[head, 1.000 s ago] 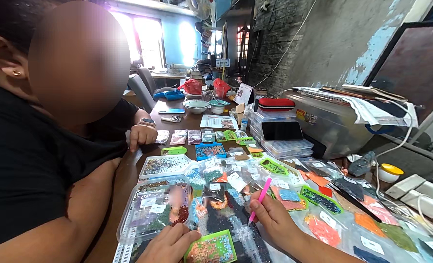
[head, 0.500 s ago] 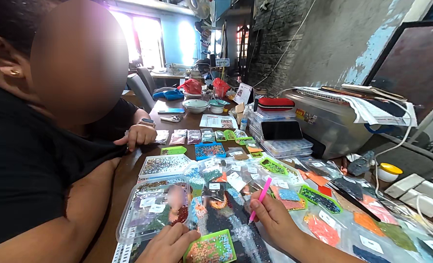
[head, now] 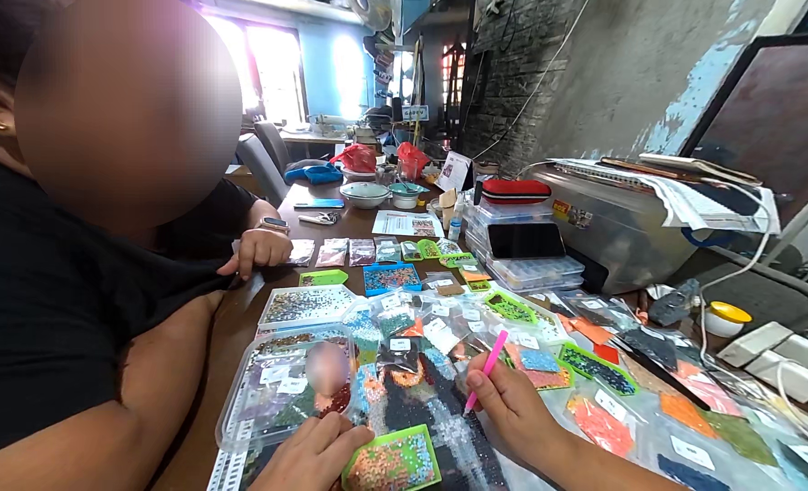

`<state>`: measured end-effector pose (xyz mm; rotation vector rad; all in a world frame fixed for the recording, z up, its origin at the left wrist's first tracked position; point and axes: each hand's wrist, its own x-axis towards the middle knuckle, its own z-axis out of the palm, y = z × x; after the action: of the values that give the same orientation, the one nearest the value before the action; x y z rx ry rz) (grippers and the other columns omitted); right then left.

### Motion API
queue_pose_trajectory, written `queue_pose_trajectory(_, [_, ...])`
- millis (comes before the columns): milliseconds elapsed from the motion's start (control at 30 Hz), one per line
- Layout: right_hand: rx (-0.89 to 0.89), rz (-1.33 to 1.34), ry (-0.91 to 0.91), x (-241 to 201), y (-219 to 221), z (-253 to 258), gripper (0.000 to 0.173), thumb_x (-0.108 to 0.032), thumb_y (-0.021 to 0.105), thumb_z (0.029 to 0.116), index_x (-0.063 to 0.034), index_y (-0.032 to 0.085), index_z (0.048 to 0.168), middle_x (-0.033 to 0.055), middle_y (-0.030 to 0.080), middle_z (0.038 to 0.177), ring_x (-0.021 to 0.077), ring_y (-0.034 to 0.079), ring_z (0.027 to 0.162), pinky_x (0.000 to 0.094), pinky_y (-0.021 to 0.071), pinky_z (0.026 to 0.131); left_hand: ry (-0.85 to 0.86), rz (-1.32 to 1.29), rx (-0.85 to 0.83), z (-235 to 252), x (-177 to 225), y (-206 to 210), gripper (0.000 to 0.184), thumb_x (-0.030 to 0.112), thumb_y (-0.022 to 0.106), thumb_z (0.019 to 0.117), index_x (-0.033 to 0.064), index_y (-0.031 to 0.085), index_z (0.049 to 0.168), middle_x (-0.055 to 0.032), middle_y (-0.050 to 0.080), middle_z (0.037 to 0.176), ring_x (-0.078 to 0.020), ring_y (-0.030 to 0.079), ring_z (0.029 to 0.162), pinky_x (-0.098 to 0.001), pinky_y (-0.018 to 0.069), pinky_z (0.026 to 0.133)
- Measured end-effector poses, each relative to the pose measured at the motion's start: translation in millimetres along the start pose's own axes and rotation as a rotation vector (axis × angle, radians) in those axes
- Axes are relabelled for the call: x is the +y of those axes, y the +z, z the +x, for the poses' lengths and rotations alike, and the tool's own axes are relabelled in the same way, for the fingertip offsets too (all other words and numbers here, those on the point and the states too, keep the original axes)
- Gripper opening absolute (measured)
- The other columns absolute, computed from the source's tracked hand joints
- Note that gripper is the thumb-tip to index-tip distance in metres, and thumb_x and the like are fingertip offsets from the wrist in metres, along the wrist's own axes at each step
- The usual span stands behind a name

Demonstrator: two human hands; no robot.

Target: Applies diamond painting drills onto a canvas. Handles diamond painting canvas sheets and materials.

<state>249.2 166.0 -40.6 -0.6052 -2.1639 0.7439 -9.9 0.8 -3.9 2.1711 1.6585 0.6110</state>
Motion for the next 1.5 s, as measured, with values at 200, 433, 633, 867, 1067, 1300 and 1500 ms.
queue_pose_trajectory(200, [-0.001,-0.012,-0.006,0,0,1,0.044,-0.041,0.037,0.111,-0.0039,0.059,0.101,-0.0003,0.058,0.074,0.0025,0.057,0.065,0.021,0.0498,0.062,0.006,0.001,0.003,1,-1,0,0.05,0.03,0.074,0.0923,-0.0029,0.067,0.128,-0.0306,0.065,0.117,-0.0493,0.063,0.105,-0.0602,0.0508,0.091])
queue_pose_trajectory(433, [-0.003,-0.016,-0.009,1,0,1,0.044,-0.041,0.037,0.1111,-0.0045,0.059,0.1,-0.0005,0.057,0.073,0.0027,0.056,0.064,0.021,0.0492,0.061,0.0,0.006,-0.007,0,0,0,0.05,0.032,0.073,0.0928,-0.002,0.066,0.13,-0.03,0.064,0.118,-0.0485,0.063,0.106,-0.0591,0.0507,0.091])
queue_pose_trajectory(633, [-0.005,-0.023,0.003,1,1,1,0.044,-0.042,0.036,0.1111,-0.0053,0.059,0.1,-0.0008,0.057,0.073,0.003,0.056,0.064,0.0218,0.0493,0.061,-0.006,0.006,-0.011,1,-1,0,0.05,0.032,0.073,0.0929,-0.0018,0.066,0.13,-0.0299,0.065,0.118,-0.0483,0.063,0.106,-0.0588,0.0507,0.091])
queue_pose_trajectory(867, [-0.112,-0.114,-0.039,-3,-5,4,0.048,-0.043,0.032,0.1116,-0.0037,0.058,0.103,0.0039,0.057,0.073,0.0109,0.058,0.065,0.0296,0.0505,0.062,-0.005,0.006,-0.015,0,-1,-1,0.051,0.032,0.073,0.0933,-0.0022,0.066,0.13,-0.0299,0.064,0.119,-0.0483,0.062,0.107,-0.0587,0.0503,0.092])
queue_pose_trajectory(1067, [-0.274,-0.104,-0.11,-2,-17,12,0.048,-0.041,0.031,0.1123,-0.0014,0.057,0.107,0.0081,0.06,0.077,0.0144,0.061,0.069,0.032,0.0529,0.066,-0.001,0.003,-0.021,0,-1,-1,0.05,0.032,0.072,0.0935,-0.0025,0.066,0.129,-0.0303,0.064,0.119,-0.0489,0.062,0.107,-0.0595,0.0504,0.091])
queue_pose_trajectory(1300, [-0.181,-0.177,-0.264,-2,-10,8,0.044,-0.038,0.033,0.1122,-0.0036,0.057,0.099,0.0068,0.055,0.071,0.0145,0.057,0.063,0.0288,0.0488,0.058,0.002,-0.006,-0.014,0,-2,-1,0.051,0.032,0.073,0.093,-0.0029,0.066,0.129,-0.0309,0.064,0.118,-0.0495,0.062,0.106,-0.0606,0.0502,0.091])
queue_pose_trajectory(1500, [-0.163,-0.182,-0.265,-1,-9,7,0.043,-0.038,0.034,0.1121,-0.0042,0.057,0.099,0.0061,0.055,0.07,0.0133,0.057,0.062,0.0274,0.0487,0.058,-0.005,-0.009,-0.018,0,-1,-1,0.051,0.031,0.073,0.093,-0.0031,0.066,0.13,-0.0306,0.064,0.119,-0.0494,0.062,0.106,-0.0602,0.0501,0.092])
